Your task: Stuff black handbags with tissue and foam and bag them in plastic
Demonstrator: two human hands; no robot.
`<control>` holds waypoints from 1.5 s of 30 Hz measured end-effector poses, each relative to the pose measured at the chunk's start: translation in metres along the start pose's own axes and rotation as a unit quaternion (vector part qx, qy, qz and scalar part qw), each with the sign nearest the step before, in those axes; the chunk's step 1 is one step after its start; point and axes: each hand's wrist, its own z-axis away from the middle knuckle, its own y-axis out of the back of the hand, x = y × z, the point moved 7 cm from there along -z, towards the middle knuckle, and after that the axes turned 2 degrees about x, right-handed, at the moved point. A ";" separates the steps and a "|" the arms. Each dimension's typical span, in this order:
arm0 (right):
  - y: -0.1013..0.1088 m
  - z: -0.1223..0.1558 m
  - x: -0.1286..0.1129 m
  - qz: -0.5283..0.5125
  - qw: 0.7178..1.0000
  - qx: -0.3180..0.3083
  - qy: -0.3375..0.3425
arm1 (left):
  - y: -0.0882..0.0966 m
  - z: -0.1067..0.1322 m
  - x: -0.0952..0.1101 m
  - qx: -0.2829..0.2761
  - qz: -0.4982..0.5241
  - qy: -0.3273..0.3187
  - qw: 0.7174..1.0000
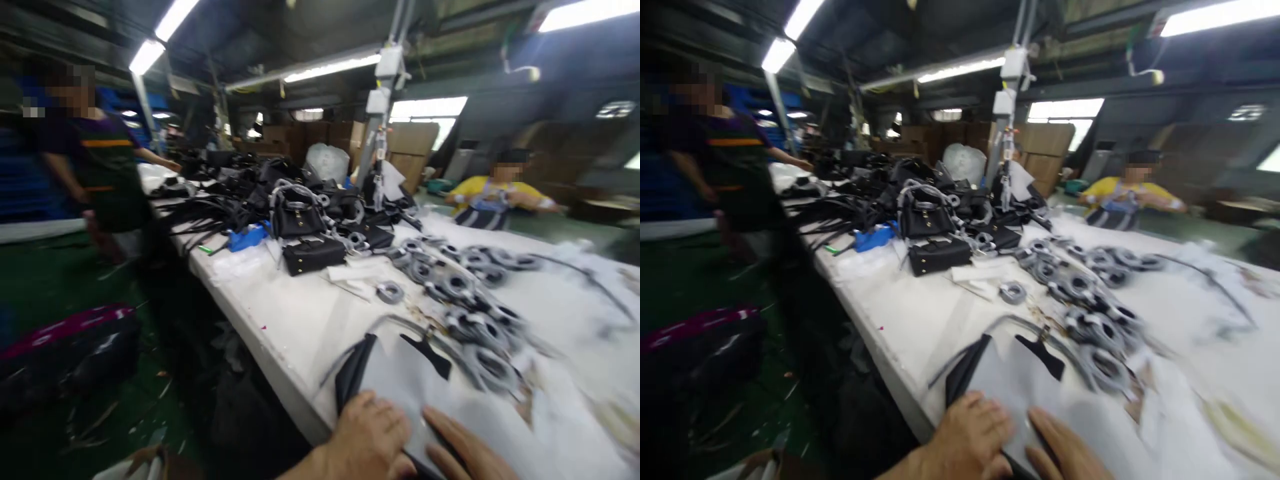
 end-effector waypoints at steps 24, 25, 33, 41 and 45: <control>0.019 -0.001 -0.053 0.084 0.995 0.049 -0.031 | 0.043 -0.016 -0.011 -0.052 0.116 -0.001 0.992; 0.025 -0.002 -0.055 0.079 0.994 0.066 -0.030 | 0.044 -0.017 -0.015 -0.052 0.112 0.003 0.992; 0.055 -0.001 -0.064 0.108 0.982 0.157 -0.011 | 0.051 -0.014 -0.021 0.015 -0.023 -0.005 1.000; 0.036 0.003 -0.060 0.075 0.995 0.068 0.027 | 0.069 -0.007 -0.007 0.070 -0.007 -0.106 0.992; 0.028 0.005 -0.054 0.061 0.997 0.040 0.003 | 0.066 -0.004 -0.006 0.041 0.026 -0.105 0.993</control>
